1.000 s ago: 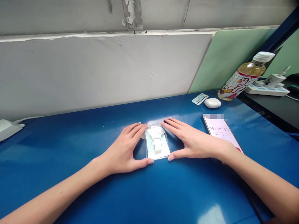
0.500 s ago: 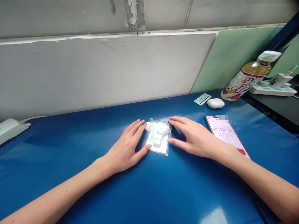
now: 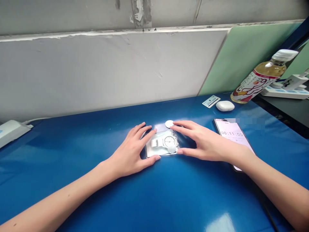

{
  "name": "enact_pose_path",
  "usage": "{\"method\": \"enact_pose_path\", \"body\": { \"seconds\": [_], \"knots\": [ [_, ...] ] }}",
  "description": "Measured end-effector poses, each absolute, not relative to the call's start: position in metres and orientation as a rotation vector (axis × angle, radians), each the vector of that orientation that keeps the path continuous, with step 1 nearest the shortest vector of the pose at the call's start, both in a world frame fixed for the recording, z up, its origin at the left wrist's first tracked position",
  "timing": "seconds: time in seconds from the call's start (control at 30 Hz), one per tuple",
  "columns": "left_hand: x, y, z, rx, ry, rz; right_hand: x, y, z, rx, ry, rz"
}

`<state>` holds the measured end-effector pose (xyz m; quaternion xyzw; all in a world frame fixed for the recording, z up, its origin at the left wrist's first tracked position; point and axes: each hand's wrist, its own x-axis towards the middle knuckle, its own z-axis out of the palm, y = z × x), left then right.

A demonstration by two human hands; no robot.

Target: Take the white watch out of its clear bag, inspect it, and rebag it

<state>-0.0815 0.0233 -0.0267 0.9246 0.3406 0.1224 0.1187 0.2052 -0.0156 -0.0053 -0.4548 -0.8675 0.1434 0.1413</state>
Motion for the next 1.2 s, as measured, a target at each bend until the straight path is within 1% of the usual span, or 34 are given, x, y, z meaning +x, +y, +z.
{"method": "enact_pose_path", "body": {
  "seconds": [0.63,1.0,1.2],
  "knots": [
    [-0.081,0.023,-0.03,2.675,1.061,0.419,0.212,-0.012,-0.009,-1.421,-2.524,0.498],
    [-0.084,0.024,-0.031,2.691,1.04,0.394,0.21,-0.017,-0.005,-1.349,-2.577,0.441],
    [-0.087,0.025,-0.029,2.631,0.999,0.427,0.2,-0.019,-0.002,-1.179,-2.514,0.368]
  ]
}}
